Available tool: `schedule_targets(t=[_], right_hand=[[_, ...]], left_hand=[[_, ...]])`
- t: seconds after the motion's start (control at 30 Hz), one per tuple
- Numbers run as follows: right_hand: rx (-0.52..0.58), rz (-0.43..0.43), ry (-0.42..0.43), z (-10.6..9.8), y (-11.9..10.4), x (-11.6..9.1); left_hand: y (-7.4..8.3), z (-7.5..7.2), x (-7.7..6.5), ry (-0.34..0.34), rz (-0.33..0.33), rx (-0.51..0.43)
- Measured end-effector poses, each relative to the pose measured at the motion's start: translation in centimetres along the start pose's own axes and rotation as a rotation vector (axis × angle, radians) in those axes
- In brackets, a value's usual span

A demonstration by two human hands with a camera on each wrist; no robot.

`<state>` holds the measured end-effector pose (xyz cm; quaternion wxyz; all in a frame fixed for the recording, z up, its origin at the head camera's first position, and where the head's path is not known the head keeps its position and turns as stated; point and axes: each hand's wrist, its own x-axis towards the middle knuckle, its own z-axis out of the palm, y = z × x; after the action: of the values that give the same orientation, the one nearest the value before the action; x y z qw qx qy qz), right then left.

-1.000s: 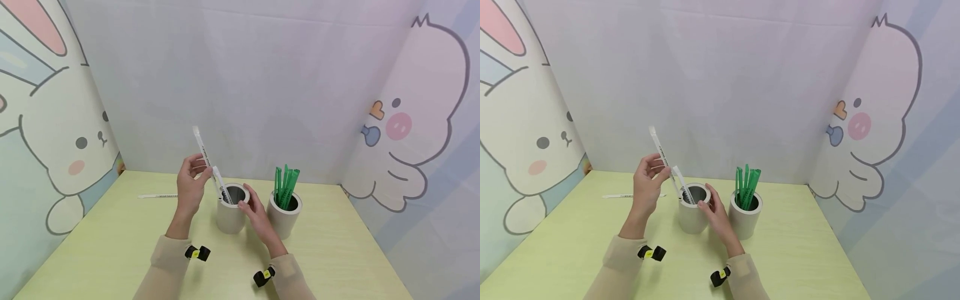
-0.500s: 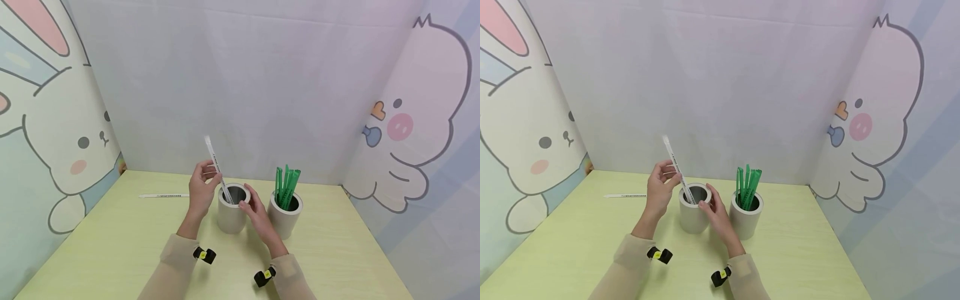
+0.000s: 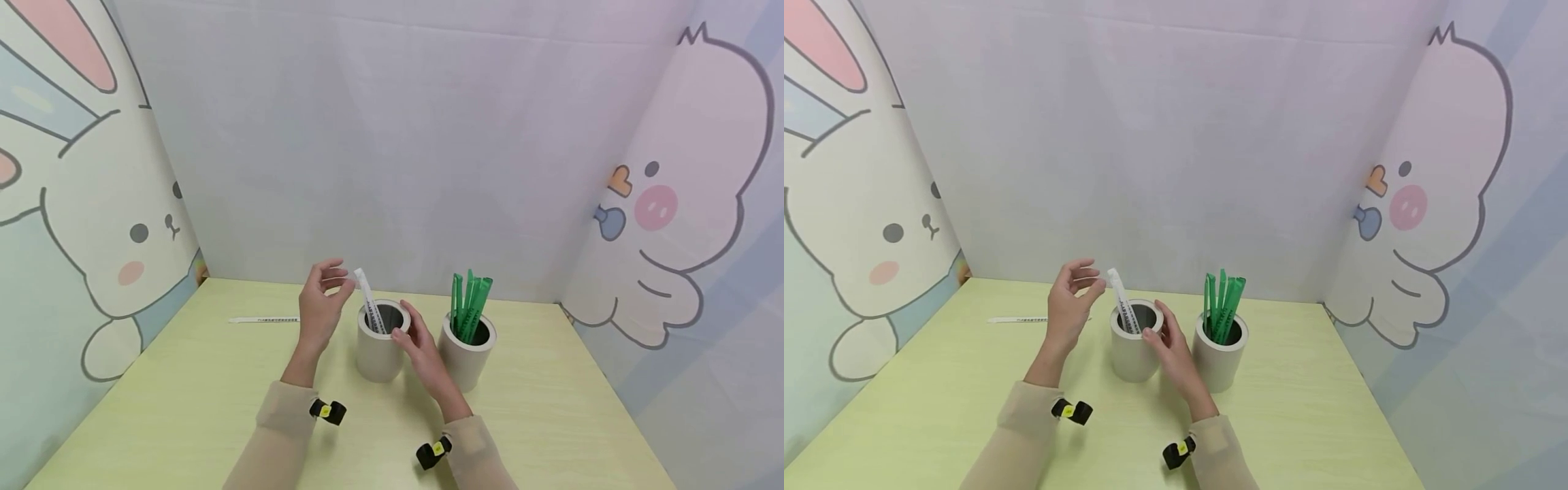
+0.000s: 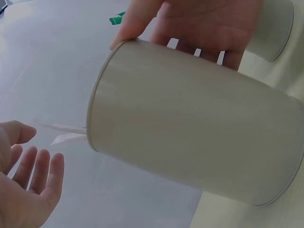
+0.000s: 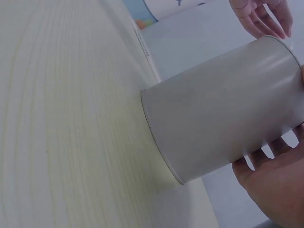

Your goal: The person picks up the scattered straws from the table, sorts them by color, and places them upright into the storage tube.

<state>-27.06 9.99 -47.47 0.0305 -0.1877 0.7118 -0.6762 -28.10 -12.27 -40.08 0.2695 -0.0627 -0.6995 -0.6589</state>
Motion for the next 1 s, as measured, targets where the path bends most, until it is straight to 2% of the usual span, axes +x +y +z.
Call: schedule_targets(t=[0.23, 0.43, 0.57, 0.7, 0.83, 1.0], right_hand=[[0.003, 0.002, -0.018, 0.1, 0.0, 0.0], [-0.001, 0.000, -0.002, 0.0, 0.1, 0.0], [0.005, -0.012, -0.007, -0.1, 0.1, 0.1], [0.015, -0.012, -0.021, -0.1, 0.1, 0.1], [0.011, -0.005, -0.020, -0.1, 0.3, 0.1], [0.002, -0.008, -0.011, -0.1, 0.5, 0.1]], left_hand=[[0.2, -2.7, 1.1, -0.053, 0.020, 0.123], [-0.8, -5.7, 3.9, -0.143, 0.066, 0.316], [-2.3, -8.0, 5.5, -0.237, 0.095, 0.470], [-4.0, -10.3, 6.4, -0.367, 0.124, 0.667], [-5.3, -12.2, 6.6, -0.495, 0.165, 0.807], [-6.7, -14.0, 6.3, -0.606, 0.180, 0.913]])
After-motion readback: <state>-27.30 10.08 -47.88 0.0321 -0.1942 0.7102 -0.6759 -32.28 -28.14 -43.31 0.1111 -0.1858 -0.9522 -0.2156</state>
